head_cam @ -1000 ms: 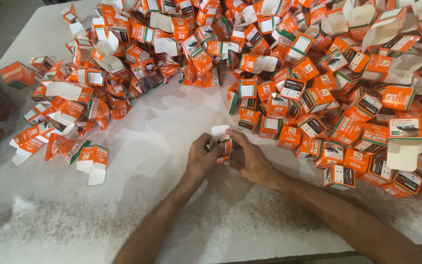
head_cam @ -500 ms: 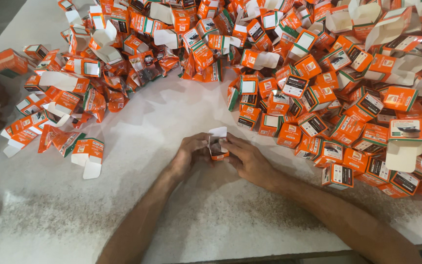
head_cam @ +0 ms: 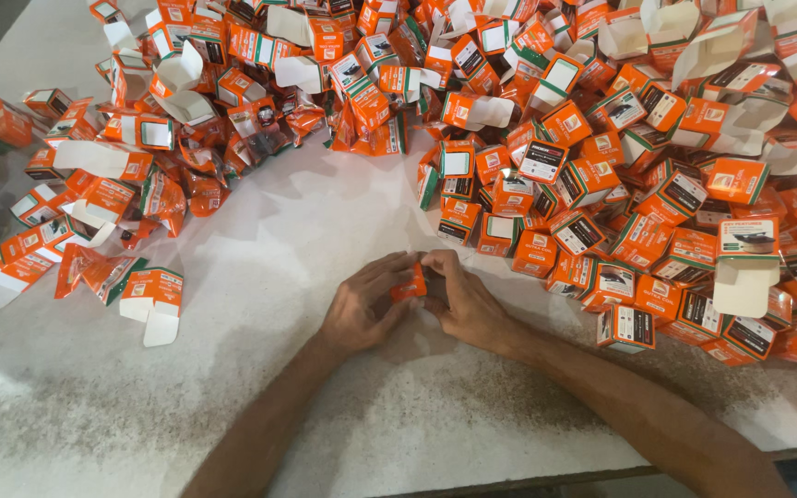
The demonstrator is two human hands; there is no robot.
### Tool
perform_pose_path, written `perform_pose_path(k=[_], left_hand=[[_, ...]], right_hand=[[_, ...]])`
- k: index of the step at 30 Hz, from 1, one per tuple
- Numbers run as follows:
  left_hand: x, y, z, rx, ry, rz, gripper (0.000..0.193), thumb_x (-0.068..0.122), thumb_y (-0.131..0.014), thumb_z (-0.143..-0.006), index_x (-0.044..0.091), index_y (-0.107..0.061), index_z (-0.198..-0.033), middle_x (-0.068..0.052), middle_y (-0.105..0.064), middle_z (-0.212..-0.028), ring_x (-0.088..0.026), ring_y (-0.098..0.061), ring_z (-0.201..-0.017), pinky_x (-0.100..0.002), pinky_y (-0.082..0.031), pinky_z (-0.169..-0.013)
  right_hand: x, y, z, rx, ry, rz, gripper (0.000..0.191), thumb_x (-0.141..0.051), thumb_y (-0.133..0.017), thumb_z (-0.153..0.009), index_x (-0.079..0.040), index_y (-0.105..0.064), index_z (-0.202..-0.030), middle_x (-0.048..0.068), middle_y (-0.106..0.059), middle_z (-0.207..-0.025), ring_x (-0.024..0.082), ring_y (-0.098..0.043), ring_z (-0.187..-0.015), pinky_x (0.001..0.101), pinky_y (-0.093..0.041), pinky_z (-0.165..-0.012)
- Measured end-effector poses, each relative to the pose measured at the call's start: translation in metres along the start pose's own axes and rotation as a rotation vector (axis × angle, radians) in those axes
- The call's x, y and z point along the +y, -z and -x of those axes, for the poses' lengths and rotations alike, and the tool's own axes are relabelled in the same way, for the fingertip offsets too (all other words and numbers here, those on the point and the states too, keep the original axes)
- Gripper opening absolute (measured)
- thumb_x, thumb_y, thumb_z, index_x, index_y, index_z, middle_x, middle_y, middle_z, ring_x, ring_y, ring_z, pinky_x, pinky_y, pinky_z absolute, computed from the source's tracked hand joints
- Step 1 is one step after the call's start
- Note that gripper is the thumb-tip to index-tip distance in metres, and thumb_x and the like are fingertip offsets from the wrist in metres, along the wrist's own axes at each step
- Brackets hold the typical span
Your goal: The person picks up small orange cardboard boxes from a large pile on the table, opens and folds them, places a small plastic-wrapped item inside, and sets the closed box back onto the table with the finished boxes. The person repeats this packing cycle continuously throughout the clip.
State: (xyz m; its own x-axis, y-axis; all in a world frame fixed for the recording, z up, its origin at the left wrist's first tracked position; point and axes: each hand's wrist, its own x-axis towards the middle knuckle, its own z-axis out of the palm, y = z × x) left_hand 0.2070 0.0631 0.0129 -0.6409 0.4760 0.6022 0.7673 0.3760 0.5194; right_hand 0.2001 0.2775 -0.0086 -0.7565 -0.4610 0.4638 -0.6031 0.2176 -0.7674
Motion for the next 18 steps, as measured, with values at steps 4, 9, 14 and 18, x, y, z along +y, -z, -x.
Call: perform_pose_path(k=[4, 9, 14, 18], left_hand=[[-0.001, -0.005, -0.003, 0.043, 0.087, 0.023, 0.028, 0.003, -0.074, -0.086, 0.002, -0.066, -0.113, -0.020, -0.065, -0.137, -0.039, -0.063, -0.131, -0.044, -0.055, -0.106], [-0.001, -0.009, -0.003, 0.026, 0.058, 0.080, 0.022, 0.002, -0.072, -0.091, 0.002, -0.067, -0.113, -0.019, -0.064, -0.140, -0.040, -0.063, -0.132, -0.042, -0.058, -0.103], [0.006, -0.005, 0.000, -0.061, -0.090, -0.176, 0.029, 0.004, -0.076, -0.082, 0.001, -0.067, -0.110, -0.022, -0.059, -0.146, -0.043, -0.054, -0.138, -0.048, -0.051, -0.109], [0.018, -0.005, 0.000, -0.044, -0.181, -0.263, 0.026, 0.012, -0.076, -0.088, 0.000, -0.059, -0.104, -0.021, -0.056, -0.150, -0.041, -0.053, -0.140, -0.051, -0.048, -0.113]], right_hand=[[0.001, 0.005, 0.000, -0.031, 0.020, -0.015, 0.047, 0.003, -0.070, -0.092, -0.001, -0.041, -0.129, 0.019, -0.064, -0.127, 0.032, -0.067, -0.121, 0.0408, -0.055, -0.098], [-0.002, 0.009, 0.002, -0.048, 0.014, 0.045, 0.047, 0.006, -0.070, -0.085, -0.005, -0.051, -0.126, 0.017, -0.062, -0.133, 0.035, -0.064, -0.123, 0.0414, -0.055, -0.098], [-0.003, 0.010, 0.007, -0.021, 0.132, 0.174, 0.036, 0.006, -0.070, -0.085, -0.006, -0.063, -0.118, 0.014, -0.062, -0.129, 0.039, -0.059, -0.129, 0.0440, -0.052, -0.101], [-0.012, 0.008, 0.010, -0.046, 0.063, 0.175, 0.034, 0.003, -0.069, -0.086, -0.005, -0.062, -0.119, 0.015, -0.058, -0.129, 0.037, -0.062, -0.119, 0.0421, -0.053, -0.097]])
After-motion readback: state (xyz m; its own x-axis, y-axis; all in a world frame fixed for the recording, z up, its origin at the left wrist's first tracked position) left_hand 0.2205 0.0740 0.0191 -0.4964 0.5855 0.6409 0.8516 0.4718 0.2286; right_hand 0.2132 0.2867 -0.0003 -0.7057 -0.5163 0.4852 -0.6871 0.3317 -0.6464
